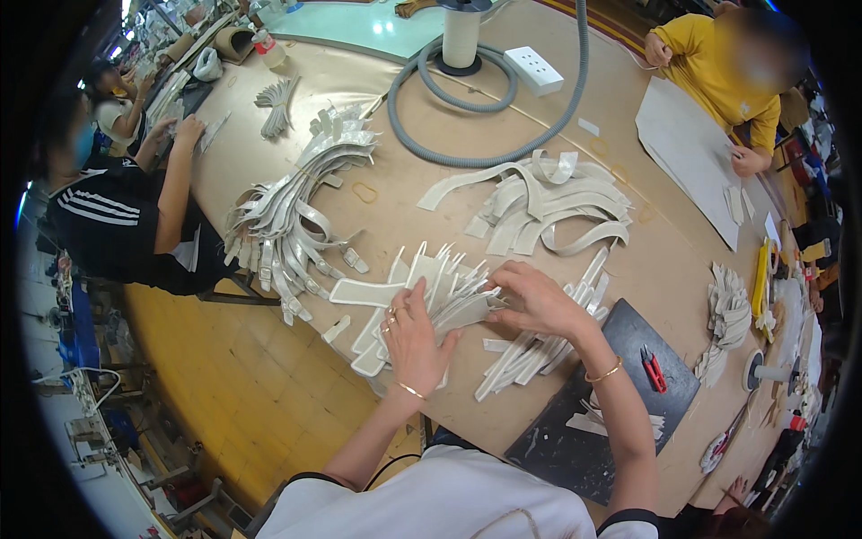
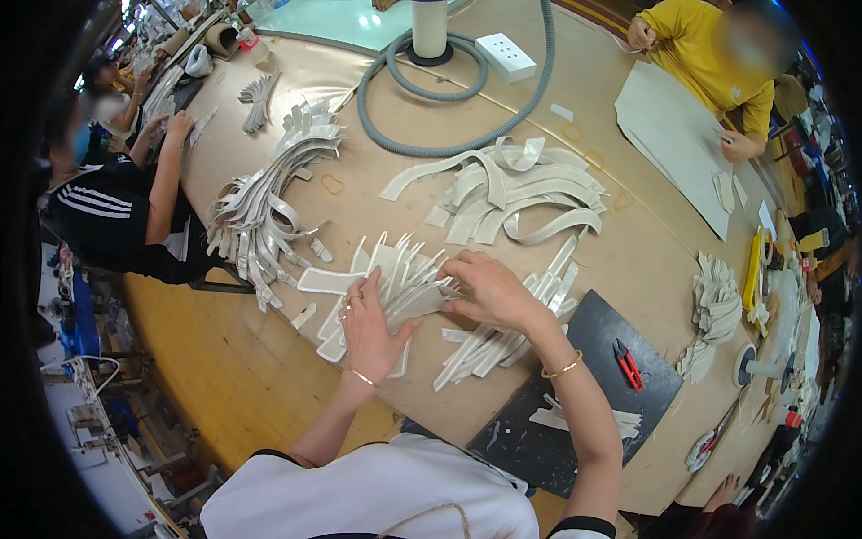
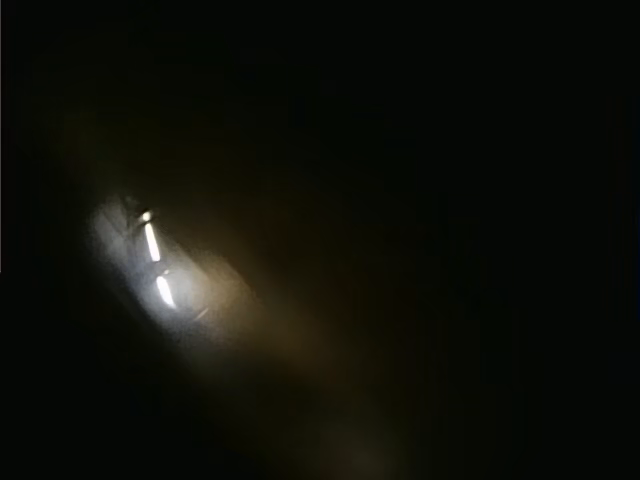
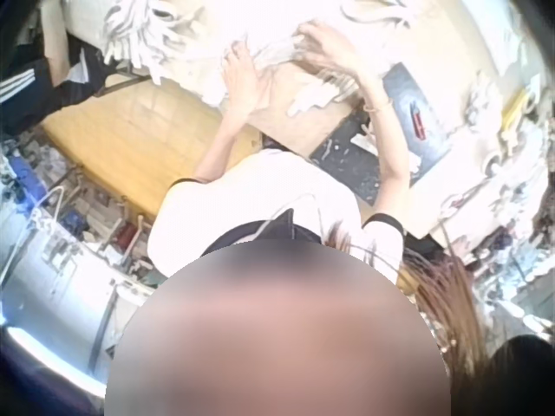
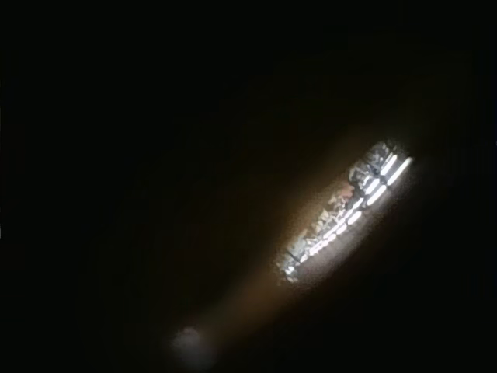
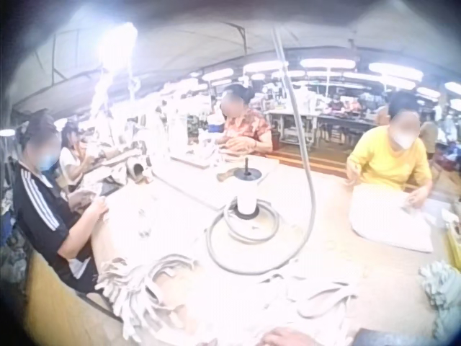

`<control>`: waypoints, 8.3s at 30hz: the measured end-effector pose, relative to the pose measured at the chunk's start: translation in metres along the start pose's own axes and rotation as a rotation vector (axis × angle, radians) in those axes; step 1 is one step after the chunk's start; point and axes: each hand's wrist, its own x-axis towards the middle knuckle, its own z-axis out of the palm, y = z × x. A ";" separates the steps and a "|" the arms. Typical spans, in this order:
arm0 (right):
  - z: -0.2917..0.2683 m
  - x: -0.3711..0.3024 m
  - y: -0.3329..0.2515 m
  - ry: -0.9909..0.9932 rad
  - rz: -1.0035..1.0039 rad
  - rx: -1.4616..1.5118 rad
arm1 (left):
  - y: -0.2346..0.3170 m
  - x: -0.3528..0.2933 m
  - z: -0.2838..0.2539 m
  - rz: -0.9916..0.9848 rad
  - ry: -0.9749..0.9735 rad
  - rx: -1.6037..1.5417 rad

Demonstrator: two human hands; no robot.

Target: The person uses a red utility knife to trim and cut white fabric strips on a black cutting mat. They repeatedly pick up strips, align them, cut along the edges, and place the trimmed pieces into a growing pile on the table.

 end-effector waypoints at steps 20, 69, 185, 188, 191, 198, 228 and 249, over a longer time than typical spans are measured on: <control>0.012 -0.034 -0.009 0.022 -0.089 -0.153 | 0.024 -0.012 -0.005 0.360 -0.285 0.070; 0.011 -0.003 -0.059 -0.063 -0.183 -0.770 | -0.040 0.063 0.016 0.014 0.023 -0.190; 0.029 -0.026 -0.049 0.186 -0.483 -0.723 | -0.067 0.071 -0.039 0.361 -0.770 -0.507; 0.029 -0.031 -0.042 0.210 -0.572 -0.755 | -0.075 0.088 -0.035 0.245 -1.051 -0.651; 0.029 -0.032 -0.039 0.185 -0.595 -0.754 | -0.074 0.106 -0.039 -0.072 -1.222 -0.802; 0.027 -0.021 -0.048 0.152 -0.390 -0.718 | -0.008 0.103 -0.059 0.477 -1.203 -0.024; 0.008 -0.070 -0.056 0.043 -0.198 -0.535 | -0.040 0.046 -0.025 0.236 -0.905 -0.393; 0.037 -0.022 -0.057 0.008 -0.016 -0.224 | -0.025 0.046 -0.046 0.414 -0.598 -0.280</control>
